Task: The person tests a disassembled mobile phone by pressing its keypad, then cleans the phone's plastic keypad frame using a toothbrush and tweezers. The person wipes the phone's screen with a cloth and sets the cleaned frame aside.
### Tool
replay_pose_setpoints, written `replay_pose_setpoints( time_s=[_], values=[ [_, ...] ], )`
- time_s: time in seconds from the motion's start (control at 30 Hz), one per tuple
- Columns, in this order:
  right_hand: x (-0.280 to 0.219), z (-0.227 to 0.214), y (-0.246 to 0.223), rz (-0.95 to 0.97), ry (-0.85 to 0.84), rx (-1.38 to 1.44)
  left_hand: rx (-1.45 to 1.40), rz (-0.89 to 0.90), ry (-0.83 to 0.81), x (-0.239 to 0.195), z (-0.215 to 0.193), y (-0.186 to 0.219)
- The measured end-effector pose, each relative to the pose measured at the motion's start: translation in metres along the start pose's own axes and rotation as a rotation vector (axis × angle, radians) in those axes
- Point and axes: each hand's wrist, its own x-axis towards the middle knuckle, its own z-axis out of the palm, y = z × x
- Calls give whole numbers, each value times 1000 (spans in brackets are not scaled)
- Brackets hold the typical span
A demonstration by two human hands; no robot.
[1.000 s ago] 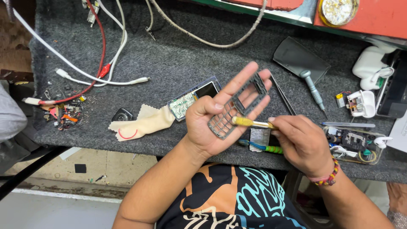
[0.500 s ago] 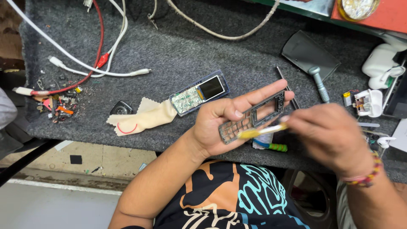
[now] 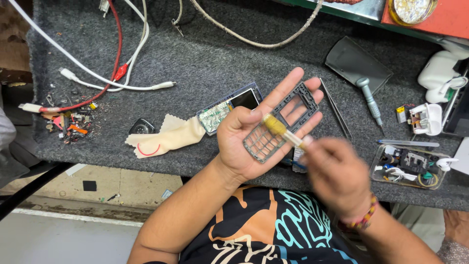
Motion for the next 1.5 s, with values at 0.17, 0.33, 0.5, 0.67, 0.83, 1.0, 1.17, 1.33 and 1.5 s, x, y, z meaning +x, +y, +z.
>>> replay_pose_setpoints(
  time_s=[0.17,0.33,0.5,0.67,0.83,1.0,1.17,1.33,1.5],
  values=[
    [-19,3,10,44,-5,-48,-1,55,49,-3,-7,-5],
    [-48,2,20,76,-55,-82,-24,117,141,-5,-22,-8],
    [-44,-22,35,84,54,-20,-27,109,142,-3,-32,-8],
    [-28,-5,12,11,55,-112,14,88,170,1,-34,-16],
    [-16,9,-10,54,-23,-95,-59,95,126,-5,-24,-12],
    [-15,2,-13,63,-18,-103,-45,67,99,-5,-21,-13],
    [-23,4,-1,49,-55,-71,-83,72,64,-6,-13,-9],
    [-33,-29,36,131,38,-154,-125,89,21,-7,-17,-6],
    [-14,-46,56,158,127,-611,-106,81,133,0,-14,-10]
  ],
)
